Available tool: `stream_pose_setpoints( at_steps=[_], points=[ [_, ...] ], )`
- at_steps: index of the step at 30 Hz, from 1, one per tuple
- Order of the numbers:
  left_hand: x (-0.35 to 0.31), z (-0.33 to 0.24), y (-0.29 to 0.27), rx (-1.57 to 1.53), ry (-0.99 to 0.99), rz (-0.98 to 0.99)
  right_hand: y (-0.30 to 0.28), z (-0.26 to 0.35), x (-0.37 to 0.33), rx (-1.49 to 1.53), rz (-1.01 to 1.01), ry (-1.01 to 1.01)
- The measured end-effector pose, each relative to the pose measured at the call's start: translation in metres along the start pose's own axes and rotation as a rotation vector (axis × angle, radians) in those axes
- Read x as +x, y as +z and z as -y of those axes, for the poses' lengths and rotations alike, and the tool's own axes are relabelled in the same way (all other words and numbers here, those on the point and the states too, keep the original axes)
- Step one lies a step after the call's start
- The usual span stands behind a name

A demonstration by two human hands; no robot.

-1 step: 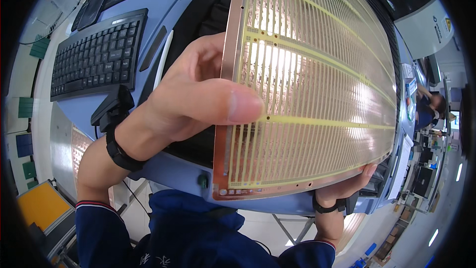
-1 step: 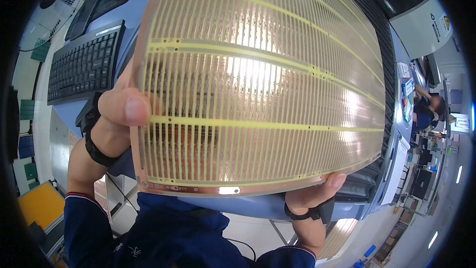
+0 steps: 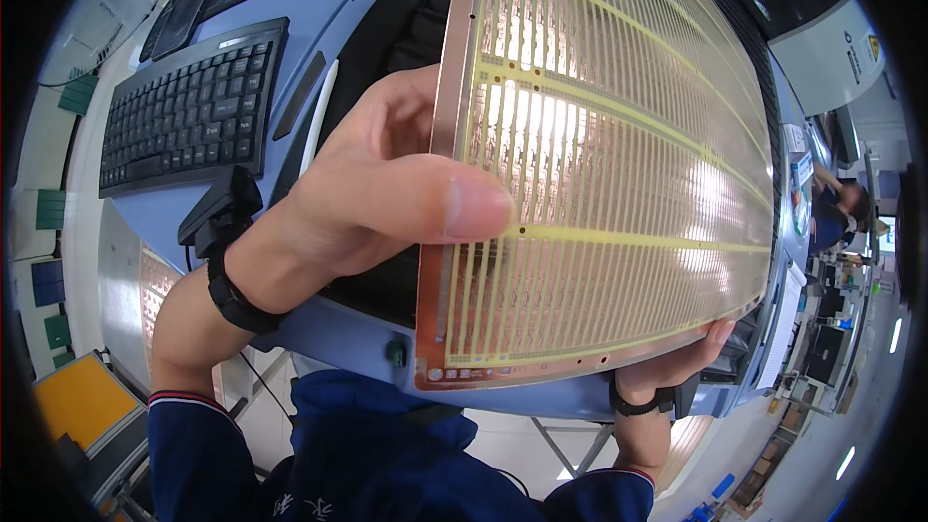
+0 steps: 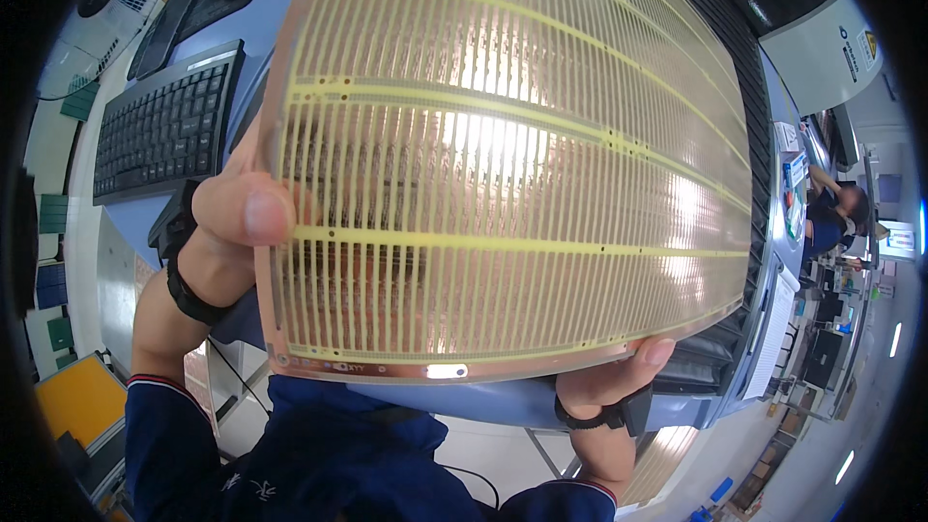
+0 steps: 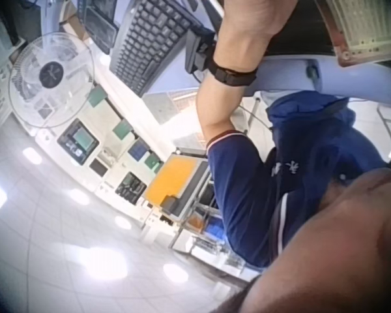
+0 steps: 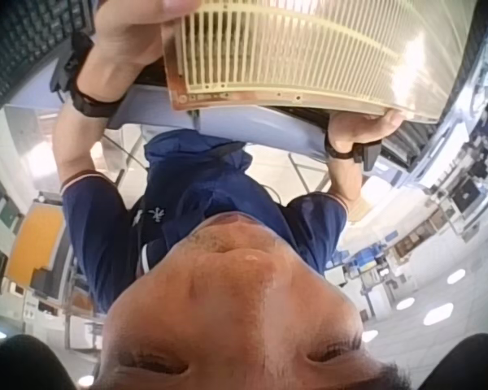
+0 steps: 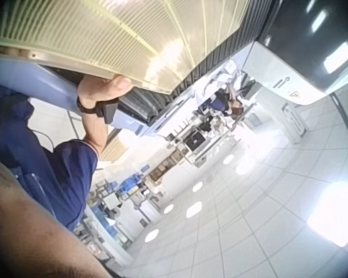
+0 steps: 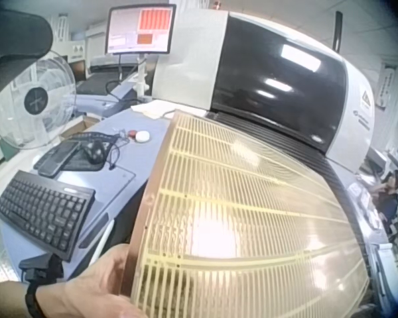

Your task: The recorder inspects a large thin metal component with a grid pattern and then operates a computer interface to log or process inspection data.

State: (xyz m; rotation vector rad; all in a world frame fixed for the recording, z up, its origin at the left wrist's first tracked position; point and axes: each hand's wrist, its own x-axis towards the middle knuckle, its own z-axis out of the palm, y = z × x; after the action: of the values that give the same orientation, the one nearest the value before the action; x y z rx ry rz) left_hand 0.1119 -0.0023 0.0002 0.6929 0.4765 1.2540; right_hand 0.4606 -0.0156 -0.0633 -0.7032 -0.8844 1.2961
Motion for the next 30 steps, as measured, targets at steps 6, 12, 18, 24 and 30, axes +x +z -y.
stream_pose_setpoints(
  at_steps=[6, 12, 18, 24, 30],
  points=[
    [-0.002, -0.002, 0.001, 0.001, -0.001, -0.008, -0.001, -0.001, -0.001, 0.036, -0.009, -0.016],
    [-0.003, -0.001, 0.001, 0.000, -0.008, 0.001, 0.001, -0.002, -0.001, -0.078, -0.087, -0.023],
    [-0.002, -0.001, 0.001, -0.010, -0.010, 0.010, 0.000, -0.001, 0.000, -0.131, 0.057, -0.082],
    [-0.002, 0.000, 0.001, -0.013, -0.013, 0.006, -0.001, -0.002, -0.002, -0.035, -0.010, 0.003],
    [-0.001, -0.002, 0.003, 0.001, -0.015, 0.010, -0.004, -0.001, 0.000, -0.135, -0.020, -0.032]
  ],
)
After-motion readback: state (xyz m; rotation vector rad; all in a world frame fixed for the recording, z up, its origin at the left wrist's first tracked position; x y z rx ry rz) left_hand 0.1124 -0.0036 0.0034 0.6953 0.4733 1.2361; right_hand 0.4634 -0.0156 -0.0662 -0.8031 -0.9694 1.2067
